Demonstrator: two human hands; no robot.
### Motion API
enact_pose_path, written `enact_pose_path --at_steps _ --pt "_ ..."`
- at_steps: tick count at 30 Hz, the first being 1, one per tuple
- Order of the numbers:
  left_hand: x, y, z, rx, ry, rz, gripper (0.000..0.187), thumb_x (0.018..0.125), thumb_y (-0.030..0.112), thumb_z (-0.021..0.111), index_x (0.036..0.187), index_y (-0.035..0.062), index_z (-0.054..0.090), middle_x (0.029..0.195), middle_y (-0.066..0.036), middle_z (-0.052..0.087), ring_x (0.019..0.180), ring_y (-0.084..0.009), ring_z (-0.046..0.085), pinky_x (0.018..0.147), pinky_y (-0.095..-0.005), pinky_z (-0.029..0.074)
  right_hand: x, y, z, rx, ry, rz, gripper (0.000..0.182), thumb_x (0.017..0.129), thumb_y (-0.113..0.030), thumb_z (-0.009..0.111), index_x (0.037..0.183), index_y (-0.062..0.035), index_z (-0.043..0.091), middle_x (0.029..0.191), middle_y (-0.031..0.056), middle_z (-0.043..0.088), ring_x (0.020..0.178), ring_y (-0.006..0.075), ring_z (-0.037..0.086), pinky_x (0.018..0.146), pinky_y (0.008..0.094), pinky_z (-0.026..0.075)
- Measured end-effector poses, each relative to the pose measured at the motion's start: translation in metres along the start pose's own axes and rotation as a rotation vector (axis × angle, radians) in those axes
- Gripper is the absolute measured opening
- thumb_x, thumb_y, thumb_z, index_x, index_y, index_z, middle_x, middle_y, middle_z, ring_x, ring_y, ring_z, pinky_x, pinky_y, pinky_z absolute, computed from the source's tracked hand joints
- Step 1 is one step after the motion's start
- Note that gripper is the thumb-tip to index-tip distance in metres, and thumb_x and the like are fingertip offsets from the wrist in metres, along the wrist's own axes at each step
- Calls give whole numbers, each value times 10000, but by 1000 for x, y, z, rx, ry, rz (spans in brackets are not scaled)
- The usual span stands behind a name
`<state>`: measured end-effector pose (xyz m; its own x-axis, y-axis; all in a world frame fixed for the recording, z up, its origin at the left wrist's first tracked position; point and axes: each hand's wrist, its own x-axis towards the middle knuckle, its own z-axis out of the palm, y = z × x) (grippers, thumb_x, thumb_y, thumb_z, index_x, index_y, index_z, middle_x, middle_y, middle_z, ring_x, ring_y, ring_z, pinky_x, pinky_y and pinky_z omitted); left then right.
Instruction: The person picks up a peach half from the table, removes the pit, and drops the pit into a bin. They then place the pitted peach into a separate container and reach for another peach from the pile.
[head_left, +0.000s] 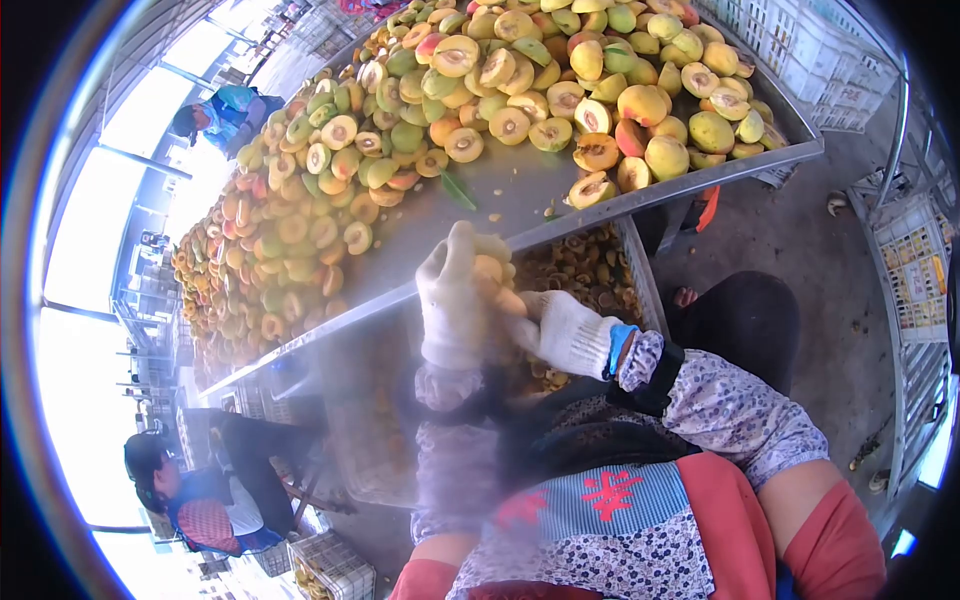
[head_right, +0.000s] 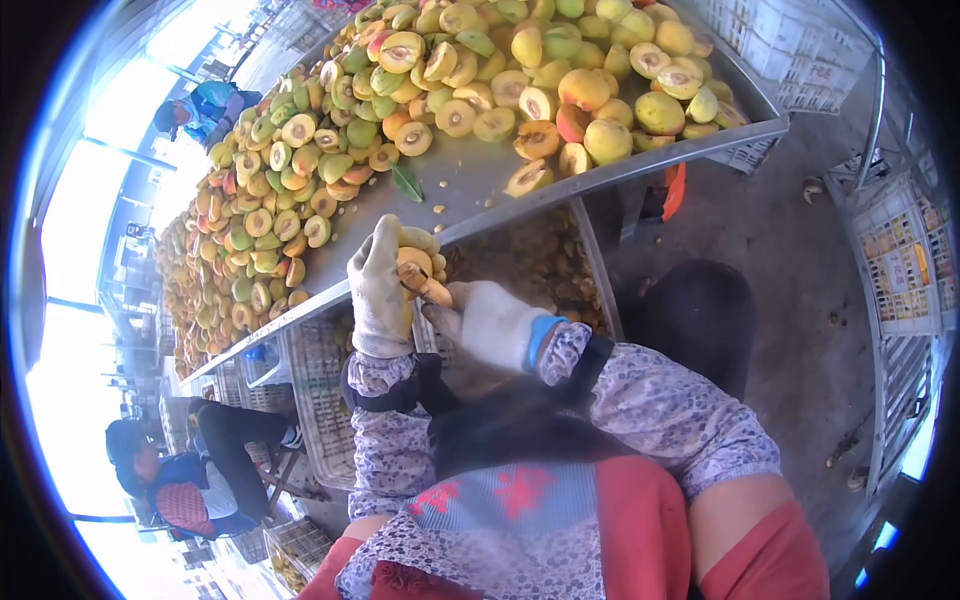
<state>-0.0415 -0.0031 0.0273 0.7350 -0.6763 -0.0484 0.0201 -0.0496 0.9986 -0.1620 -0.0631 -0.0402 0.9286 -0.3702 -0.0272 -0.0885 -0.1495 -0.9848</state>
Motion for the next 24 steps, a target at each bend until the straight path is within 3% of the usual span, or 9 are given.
enact_pose_path --at_steps 3,5,8,10,12,14,17,20,24 --pt "-1 -5 -3 28 -3 82 488 987 426 535 810 -16 645 724 -121 624 598 -206 600 571 -330 522 -2 -2 4 272 -98 -8 400 1017 -393 524 1022 -15 655 748 123 664 676 247 642 636 380 507" --pt "0 -13 -4 30 -36 136 462 986 426 538 827 2 627 754 -123 625 623 -202 603 583 -336 525 -10 -33 -16 914 -451 559 397 1003 -455 542 885 -88 640 619 13 537 477 131 459 446 302 378" --pt "1 -22 -1 -442 -213 222 372 979 419 553 841 73 563 811 -86 607 686 -206 602 604 -346 521 -4 -24 -20 1347 -734 573 410 982 -518 553 828 -140 596 583 -55 435 410 79 317 388 256 242" --pt "2 -12 5 -804 -99 -125 316 975 407 562 840 129 499 830 -45 576 721 -221 584 611 -357 506 1 -27 -21 1435 -897 518 439 965 -549 566 843 -129 606 586 -51 459 429 85 367 392 261 292" --pt "3 -6 6 -821 -93 -176 287 969 383 574 830 140 513 793 -21 553 708 -227 565 599 -354 489 -5 -39 -20 1167 -490 566 406 971 -518 574 847 -134 612 606 -58 475 484 79 429 437 233 334" --pt "2 -5 5 -798 -78 -194 278 973 377 570 832 142 523 796 -24 554 708 -220 562 603 -358 492 4 -30 -24 840 -505 571 385 980 -470 582 906 -97 641 654 30 574 572 144 532 526 270 422" --pt "3 -15 0 -879 -140 -173 250 975 365 573 872 139 550 824 -34 570 743 -223 581 618 -359 499 13 5 -3 124 -170 -108 423 944 -454 602 1038 -44 650 851 236 671 754 415 637 707 450 512" --pt "13 -22 -16 -1058 -115 -113 226 973 365 584 918 147 563 882 -22 600 803 -216 605 598 -339 500 1 -11 -21 -324 -148 -287 383 911 -431 623 1017 -64 658 865 211 687 814 432 647 737 470 515" --pt "1 10 -53 -923 -36 -76 155 955 279 624 989 136 577 913 -25 606 850 -214 598 692 -346 559 -2 -27 -32 -661 -294 55 427 909 -466 563 1031 -79 697 922 205 707 900 400 674 820 473 518"
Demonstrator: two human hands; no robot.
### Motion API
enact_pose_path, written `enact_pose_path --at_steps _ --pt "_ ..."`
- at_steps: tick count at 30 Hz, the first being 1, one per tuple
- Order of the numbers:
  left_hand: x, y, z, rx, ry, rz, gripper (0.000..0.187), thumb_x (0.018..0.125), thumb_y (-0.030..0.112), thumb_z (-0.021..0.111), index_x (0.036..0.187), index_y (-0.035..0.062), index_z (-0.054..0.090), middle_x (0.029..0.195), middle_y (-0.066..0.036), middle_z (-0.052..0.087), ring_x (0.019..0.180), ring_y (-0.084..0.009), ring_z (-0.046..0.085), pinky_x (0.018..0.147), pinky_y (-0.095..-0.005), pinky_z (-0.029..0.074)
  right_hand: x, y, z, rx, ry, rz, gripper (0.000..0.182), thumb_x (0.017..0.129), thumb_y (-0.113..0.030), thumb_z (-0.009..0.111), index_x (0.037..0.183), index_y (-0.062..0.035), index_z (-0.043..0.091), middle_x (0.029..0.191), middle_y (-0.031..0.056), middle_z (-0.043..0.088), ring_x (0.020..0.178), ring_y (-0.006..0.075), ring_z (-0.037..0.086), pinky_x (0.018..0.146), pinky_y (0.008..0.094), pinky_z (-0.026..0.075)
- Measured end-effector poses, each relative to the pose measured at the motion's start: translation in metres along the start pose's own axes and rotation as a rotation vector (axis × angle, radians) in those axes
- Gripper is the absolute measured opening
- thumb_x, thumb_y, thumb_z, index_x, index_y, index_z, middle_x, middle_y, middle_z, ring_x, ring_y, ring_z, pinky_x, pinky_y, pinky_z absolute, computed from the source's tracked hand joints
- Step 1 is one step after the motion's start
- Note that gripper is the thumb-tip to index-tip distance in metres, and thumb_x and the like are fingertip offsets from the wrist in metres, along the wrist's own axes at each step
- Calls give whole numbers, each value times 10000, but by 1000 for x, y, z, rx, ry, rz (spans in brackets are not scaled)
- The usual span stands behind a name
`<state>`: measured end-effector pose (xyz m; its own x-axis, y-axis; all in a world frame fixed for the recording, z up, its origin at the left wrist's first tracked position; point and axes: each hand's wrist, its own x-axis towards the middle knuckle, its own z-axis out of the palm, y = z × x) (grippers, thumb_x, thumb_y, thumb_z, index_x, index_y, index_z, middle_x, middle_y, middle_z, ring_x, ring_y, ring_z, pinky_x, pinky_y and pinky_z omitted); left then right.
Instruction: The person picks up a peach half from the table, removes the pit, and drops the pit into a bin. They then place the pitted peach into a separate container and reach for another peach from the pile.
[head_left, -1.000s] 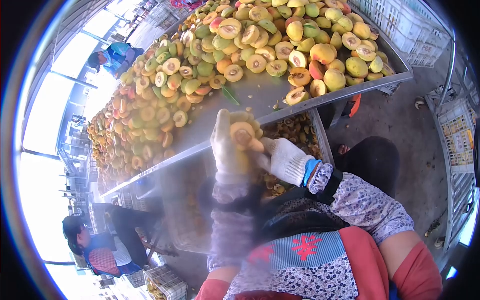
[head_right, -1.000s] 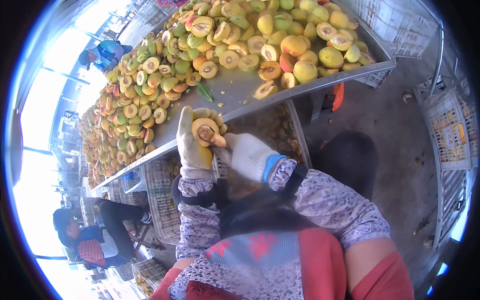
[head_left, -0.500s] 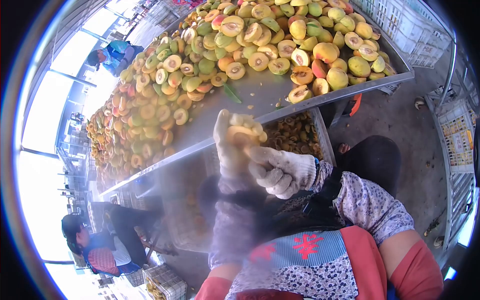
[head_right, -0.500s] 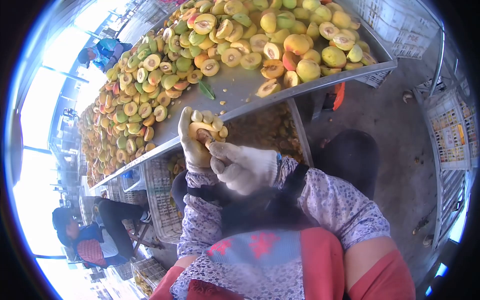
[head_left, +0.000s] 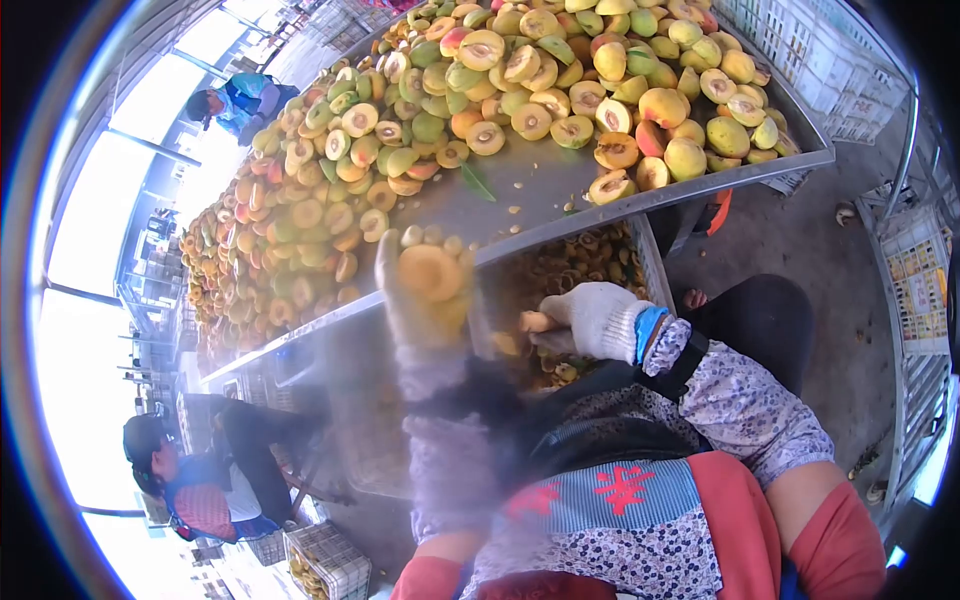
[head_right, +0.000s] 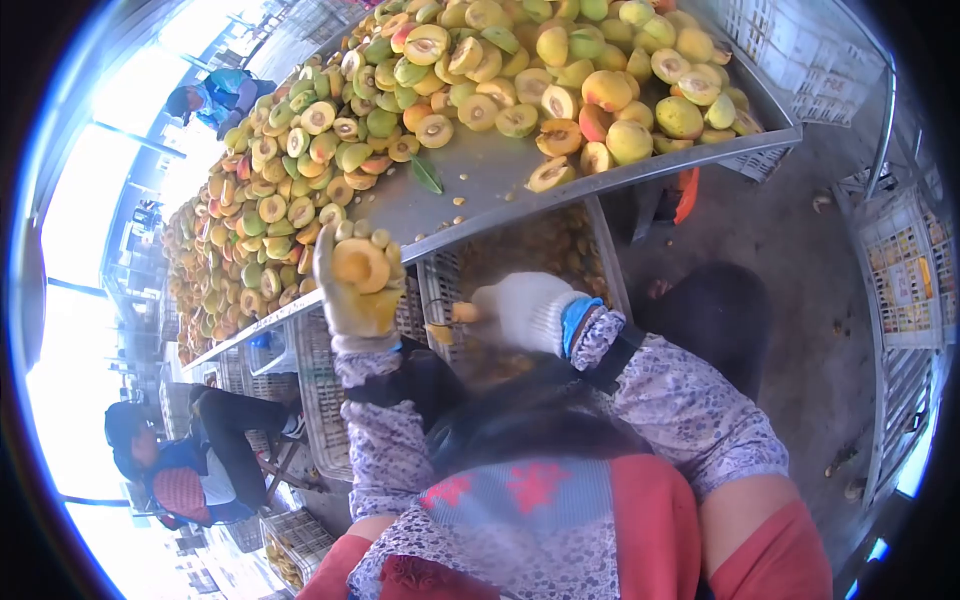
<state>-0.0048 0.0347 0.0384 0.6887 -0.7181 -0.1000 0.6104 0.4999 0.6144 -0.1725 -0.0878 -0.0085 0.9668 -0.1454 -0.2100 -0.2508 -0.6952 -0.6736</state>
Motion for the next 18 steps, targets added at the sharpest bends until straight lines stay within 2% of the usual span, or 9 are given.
enact_pose_path --at_steps 4,6,7,9,10,11,13,15,18 --pt "-34 69 -58 1110 181 338 285 986 342 585 1038 72 657 892 -58 646 768 -211 650 676 -341 573 -7 0 -8 40 -47 38 464 905 -503 611 1069 -73 667 927 231 696 914 422 661 806 482 512" --pt "-33 95 -72 2033 372 360 346 1001 321 573 1116 7 661 954 -77 658 831 -188 652 713 -308 545 -4 4 -1 -17 -21 30 477 938 -492 548 1117 -63 656 969 239 697 949 425 657 834 487 510" --pt "-31 93 -63 2031 363 365 346 1001 321 573 1116 7 661 954 -77 658 831 -188 652 713 -308 545 -1 4 3 -14 -32 44 470 939 -489 547 1103 -63 656 963 238 698 940 426 660 831 488 512" --pt "-19 74 -33 2258 28 777 381 1005 297 578 1195 -28 634 1050 -83 665 873 -150 630 737 -281 515 -1 4 7 -26 -41 31 459 944 -487 542 1060 -59 657 939 235 699 914 424 668 819 491 518" --pt "0 43 -24 1487 57 583 380 997 294 590 1239 3 625 1093 -64 660 887 -124 597 758 -266 494 -2 5 9 -35 -33 11 445 944 -478 549 1047 -60 661 920 229 701 903 422 671 807 493 522" --pt "15 19 10 1275 111 319 393 989 301 606 1278 34 610 1068 -46 653 876 -125 594 774 -252 483 -3 8 13 -32 5 -21 436 941 -470 556 1039 -60 663 909 223 703 893 422 672 800 492 524" --pt "48 -36 59 1418 9 175 451 964 349 637 1304 56 593 1047 -34 639 856 -129 601 760 -260 489 -6 11 10 -33 48 -44 426 939 -463 563 1032 -59 665 899 217 704 884 421 673 792 490 526" --pt "83 -76 92 1657 -95 -82 625 870 474 674 1344 82 562 1221 -213 654 1120 -311 629 959 -389 469 -8 8 0 -24 -9 109 368 896 -396 584 1034 -87 728 972 182 719 940 372 687 842 467 526" --pt "154 -144 62 1969 -493 146 685 853 484 655 1394 88 510 1265 -255 616 1181 -382 590 1000 -424 457 -10 18 -3 -35 0 141 342 902 -379 581 1014 -100 743 981 163 726 945 358 693 844 465 528"
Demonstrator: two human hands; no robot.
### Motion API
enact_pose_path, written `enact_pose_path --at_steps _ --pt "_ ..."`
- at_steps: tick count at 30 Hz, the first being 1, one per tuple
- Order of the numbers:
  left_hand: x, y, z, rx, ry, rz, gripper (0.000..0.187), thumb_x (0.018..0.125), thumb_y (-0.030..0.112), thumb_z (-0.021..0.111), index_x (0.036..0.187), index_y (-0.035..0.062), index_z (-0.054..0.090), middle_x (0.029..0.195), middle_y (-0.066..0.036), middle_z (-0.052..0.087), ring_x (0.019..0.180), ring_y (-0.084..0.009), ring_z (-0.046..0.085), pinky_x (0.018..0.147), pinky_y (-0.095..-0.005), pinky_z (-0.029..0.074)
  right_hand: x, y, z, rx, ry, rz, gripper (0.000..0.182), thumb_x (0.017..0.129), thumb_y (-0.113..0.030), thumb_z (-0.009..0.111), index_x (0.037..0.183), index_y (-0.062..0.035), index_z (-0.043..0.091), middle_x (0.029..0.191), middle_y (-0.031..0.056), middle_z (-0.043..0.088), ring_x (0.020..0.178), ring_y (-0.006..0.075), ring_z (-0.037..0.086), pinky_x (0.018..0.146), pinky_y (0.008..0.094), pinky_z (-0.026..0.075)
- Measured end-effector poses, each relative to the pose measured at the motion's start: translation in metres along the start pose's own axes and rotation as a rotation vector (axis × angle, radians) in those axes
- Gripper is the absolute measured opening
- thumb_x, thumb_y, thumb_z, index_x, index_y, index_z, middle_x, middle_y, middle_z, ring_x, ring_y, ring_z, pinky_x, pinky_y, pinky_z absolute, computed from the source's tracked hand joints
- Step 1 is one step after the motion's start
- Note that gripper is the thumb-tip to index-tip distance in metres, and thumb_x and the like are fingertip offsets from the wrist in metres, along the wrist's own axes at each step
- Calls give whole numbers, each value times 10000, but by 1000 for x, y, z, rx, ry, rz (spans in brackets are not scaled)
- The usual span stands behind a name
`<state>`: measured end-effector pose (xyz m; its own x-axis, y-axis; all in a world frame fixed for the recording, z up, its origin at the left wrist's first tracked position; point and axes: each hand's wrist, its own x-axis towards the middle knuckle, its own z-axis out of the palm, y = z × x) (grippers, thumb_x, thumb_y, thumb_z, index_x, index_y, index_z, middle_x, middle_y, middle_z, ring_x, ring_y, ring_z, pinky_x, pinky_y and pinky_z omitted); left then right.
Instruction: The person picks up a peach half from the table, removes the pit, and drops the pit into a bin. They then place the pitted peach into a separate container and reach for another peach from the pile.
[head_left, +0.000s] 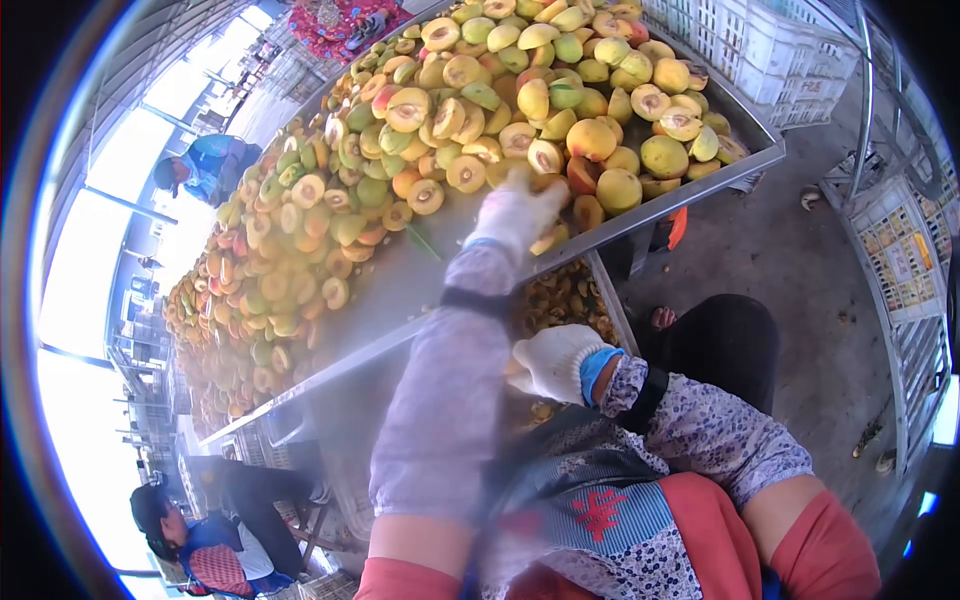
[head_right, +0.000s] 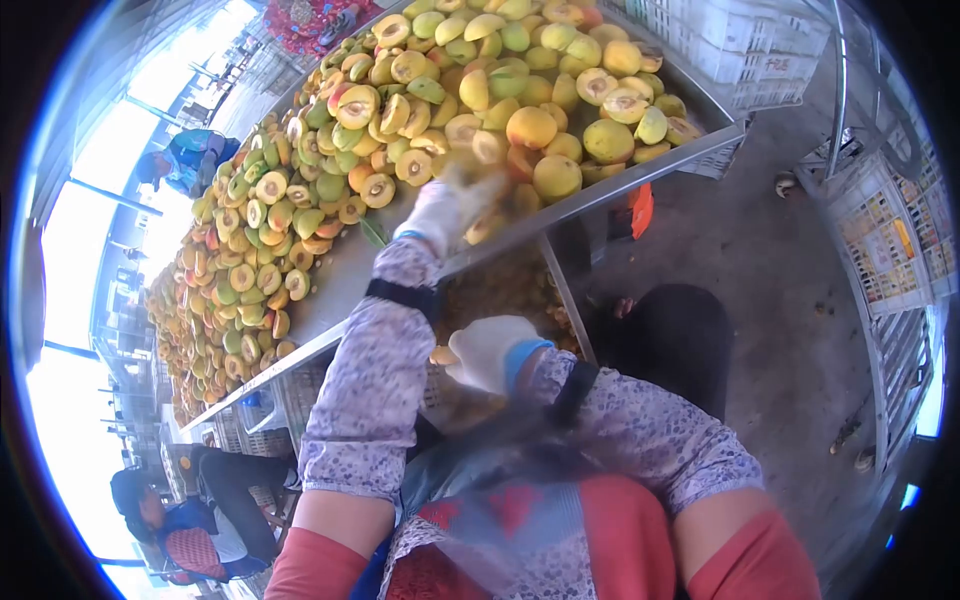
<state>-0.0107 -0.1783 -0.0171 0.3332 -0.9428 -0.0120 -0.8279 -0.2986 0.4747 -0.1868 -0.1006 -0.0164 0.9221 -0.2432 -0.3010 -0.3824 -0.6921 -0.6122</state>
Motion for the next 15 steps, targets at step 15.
enact_pose_path --at_steps 15 --pt "-103 -46 -64 -1222 498 -328 357 933 338 650 1179 84 599 1027 -75 641 931 -213 654 744 -347 527 5 26 -28 221 568 -323 322 916 -339 627 880 -22 669 775 221 662 768 435 642 688 497 504"
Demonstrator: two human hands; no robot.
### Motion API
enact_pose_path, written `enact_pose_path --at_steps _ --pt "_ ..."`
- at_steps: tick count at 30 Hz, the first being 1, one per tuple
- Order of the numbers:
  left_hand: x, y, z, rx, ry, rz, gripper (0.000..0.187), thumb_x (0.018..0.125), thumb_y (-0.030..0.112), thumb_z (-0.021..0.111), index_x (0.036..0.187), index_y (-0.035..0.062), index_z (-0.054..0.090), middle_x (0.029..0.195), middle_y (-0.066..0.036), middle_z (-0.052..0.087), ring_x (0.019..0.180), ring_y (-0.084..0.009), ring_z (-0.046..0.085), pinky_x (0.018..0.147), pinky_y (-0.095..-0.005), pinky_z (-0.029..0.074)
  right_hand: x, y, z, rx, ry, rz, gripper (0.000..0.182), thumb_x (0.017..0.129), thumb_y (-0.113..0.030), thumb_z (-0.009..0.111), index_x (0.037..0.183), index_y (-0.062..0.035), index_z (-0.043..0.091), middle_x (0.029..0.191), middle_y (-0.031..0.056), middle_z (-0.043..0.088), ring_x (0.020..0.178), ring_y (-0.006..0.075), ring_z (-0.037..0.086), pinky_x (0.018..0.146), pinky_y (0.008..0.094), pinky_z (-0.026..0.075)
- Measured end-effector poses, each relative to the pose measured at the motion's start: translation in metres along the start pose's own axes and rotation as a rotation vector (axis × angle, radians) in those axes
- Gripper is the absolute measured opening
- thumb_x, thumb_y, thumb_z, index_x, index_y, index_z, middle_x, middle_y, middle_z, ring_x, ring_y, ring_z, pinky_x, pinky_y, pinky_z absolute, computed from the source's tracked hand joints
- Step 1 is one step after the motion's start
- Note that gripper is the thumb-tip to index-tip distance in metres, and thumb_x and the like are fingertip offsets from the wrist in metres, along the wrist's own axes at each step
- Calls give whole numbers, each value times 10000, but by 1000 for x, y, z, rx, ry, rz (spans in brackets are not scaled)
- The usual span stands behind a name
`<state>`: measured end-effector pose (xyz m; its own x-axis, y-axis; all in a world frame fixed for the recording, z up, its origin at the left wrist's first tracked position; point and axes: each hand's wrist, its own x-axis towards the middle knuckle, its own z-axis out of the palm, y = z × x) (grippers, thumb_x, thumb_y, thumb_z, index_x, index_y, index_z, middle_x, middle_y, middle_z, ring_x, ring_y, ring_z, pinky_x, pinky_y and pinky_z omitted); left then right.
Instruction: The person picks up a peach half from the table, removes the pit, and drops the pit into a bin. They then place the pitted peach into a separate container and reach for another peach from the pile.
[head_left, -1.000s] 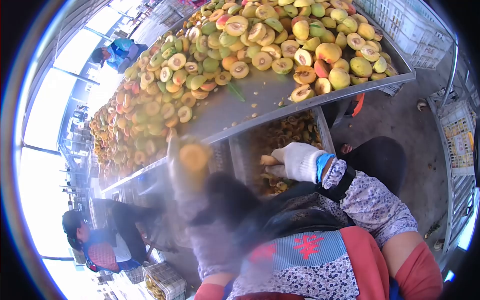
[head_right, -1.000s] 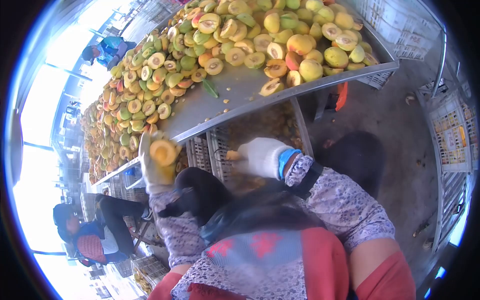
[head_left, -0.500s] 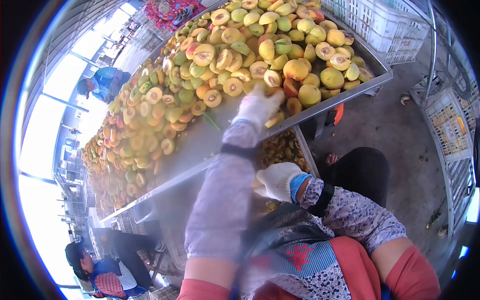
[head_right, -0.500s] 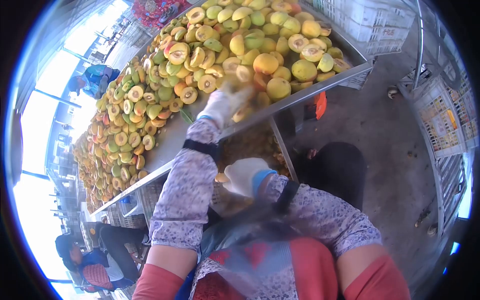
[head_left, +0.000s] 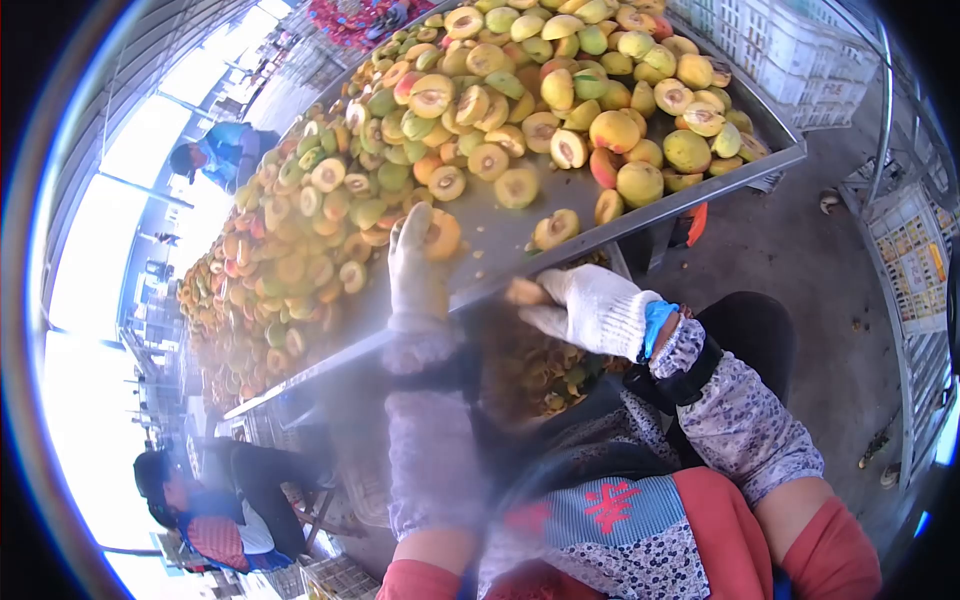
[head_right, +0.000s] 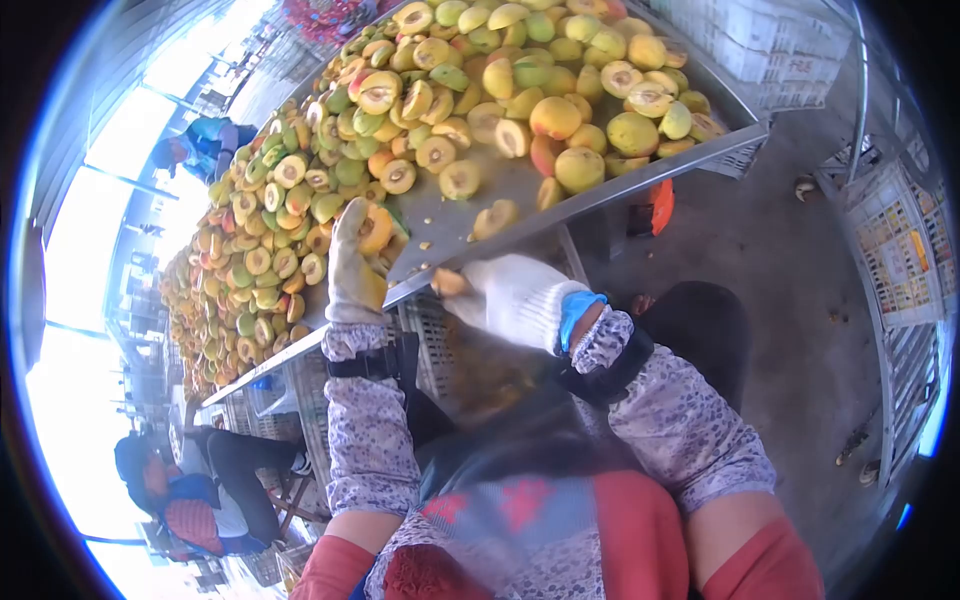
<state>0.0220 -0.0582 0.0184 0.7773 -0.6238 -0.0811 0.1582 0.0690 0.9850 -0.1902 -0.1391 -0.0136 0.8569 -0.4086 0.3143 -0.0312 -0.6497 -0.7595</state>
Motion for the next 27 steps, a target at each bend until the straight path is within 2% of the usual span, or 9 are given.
enact_pose_path --at_steps 3,5,6,9,13,15,18,21,27 --pt "-41 -3 -5 -227 -73 -32 317 960 291 610 1162 49 580 1060 -122 646 904 -272 673 801 -430 565 9 -30 7 129 84 89 280 905 -322 655 919 -43 667 775 209 663 757 435 638 668 498 496" --pt "-55 -17 -5 -78 -175 242 332 963 283 607 1166 22 576 1047 -137 656 910 -276 672 806 -417 563 9 -35 14 71 92 86 278 917 -339 632 948 -64 667 769 199 663 747 428 638 662 505 496" --pt "-67 4 6 -371 -85 -45 385 969 328 601 1171 2 574 1047 -142 658 906 -281 668 795 -407 559 9 -34 19 23 82 93 280 919 -345 625 941 -68 667 768 198 662 743 423 639 661 509 498" --pt "-75 14 7 -395 -71 -79 462 971 424 578 1165 4 587 1016 -137 653 869 -278 661 779 -400 557 8 -43 17 -80 43 82 282 920 -355 615 937 -79 665 767 192 664 738 416 644 658 515 501" --pt "-74 5 -2 -386 -64 -63 537 969 514 540 1122 4 612 967 -130 644 825 -271 652 759 -397 560 9 -44 25 -110 22 73 276 912 -355 612 937 -83 654 770 182 673 746 409 654 654 519 503" --pt "-71 -9 2 -18 142 211 564 969 544 518 1074 2 630 933 -125 635 800 -265 647 739 -391 563 10 -40 29 -140 5 68 286 916 -360 604 931 -78 648 769 182 674 749 408 656 655 520 505" --pt "-80 9 -1 -350 -111 -56 548 975 530 514 1043 0 633 931 -129 638 801 -271 649 734 -386 563 12 -42 27 -186 -57 108 308 921 -372 588 913 -69 639 767 186 674 749 407 658 658 523 508" --pt "-84 1 2 -183 -111 94 529 985 515 499 1004 1 623 901 -142 641 781 -277 647 725 -387 563 13 -44 28 -203 -132 180 324 924 -383 578 907 -65 636 773 191 674 757 409 659 668 521 513" --pt "-86 -4 0 -235 -72 10 478 1003 465 485 942 5 600 791 -166 633 650 -272 629 610 -356 549 5 -35 45 -93 -158 221 329 929 -381 570 930 -58 634 828 210 679 831 413 658 719 510 521"
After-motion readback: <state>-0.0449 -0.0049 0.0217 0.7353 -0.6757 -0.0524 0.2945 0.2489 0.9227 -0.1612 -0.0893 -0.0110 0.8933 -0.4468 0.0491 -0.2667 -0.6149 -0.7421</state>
